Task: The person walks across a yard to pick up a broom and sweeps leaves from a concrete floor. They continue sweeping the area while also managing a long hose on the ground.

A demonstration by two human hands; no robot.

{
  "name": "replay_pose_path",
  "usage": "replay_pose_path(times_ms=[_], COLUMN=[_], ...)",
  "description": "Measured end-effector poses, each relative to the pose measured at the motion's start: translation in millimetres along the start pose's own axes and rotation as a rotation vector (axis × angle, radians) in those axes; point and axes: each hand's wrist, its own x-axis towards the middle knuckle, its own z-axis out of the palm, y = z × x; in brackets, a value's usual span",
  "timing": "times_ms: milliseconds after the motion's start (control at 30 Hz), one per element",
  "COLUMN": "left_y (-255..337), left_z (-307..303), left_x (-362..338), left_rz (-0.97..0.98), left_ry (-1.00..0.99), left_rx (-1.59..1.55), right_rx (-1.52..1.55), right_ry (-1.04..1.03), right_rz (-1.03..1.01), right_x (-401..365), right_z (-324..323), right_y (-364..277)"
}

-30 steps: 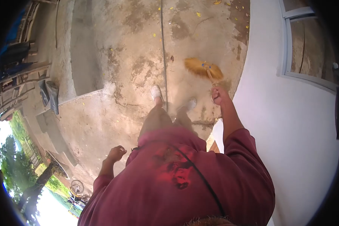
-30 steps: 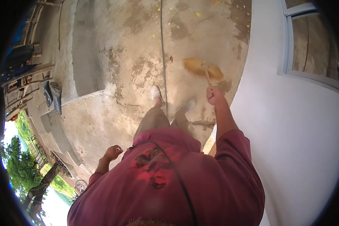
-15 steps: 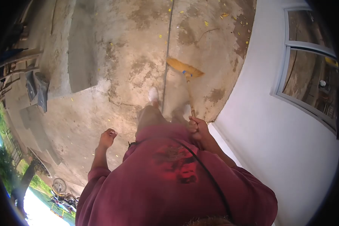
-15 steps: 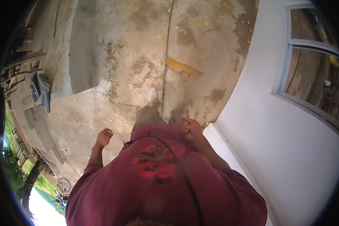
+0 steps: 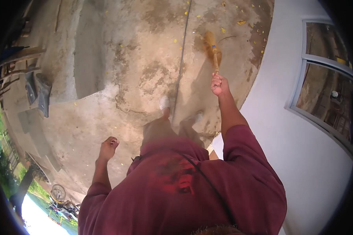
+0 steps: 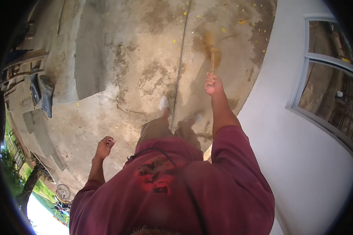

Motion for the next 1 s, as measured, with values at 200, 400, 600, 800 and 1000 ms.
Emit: replay_pose_path(times_ms=[200,400,600,800,1000], left_y=[-61.5,-94.9,22.0,188.3,322.4], left_z=[27.7,53.2,9.4,-38.5,-30.9], left_x=[9.1,38.3,93.1,118.6,91.0], left_rz=[-0.132,-0.187,-0.075,-0.005,-0.105], left_ry=[-0.071,-0.176,-0.092,0.101,-0.084], left_rx=[0.016,0.133,0.117,-0.002,0.091], right_rx=[-0.360,-0.142,0.109,-0.087,0.230], right_ry=[0.158,0.196,0.317,0.196,0.112], right_rz=[-0.220,0.242,0.657,0.659,0.314], right_x=[-48.7,-138.2,-96.8,66.3,150.4], right_z=[31.7,38.9,62.6,43.2,255.3], right_y=[66.9,173.0,168.8,112.1,-62.9])
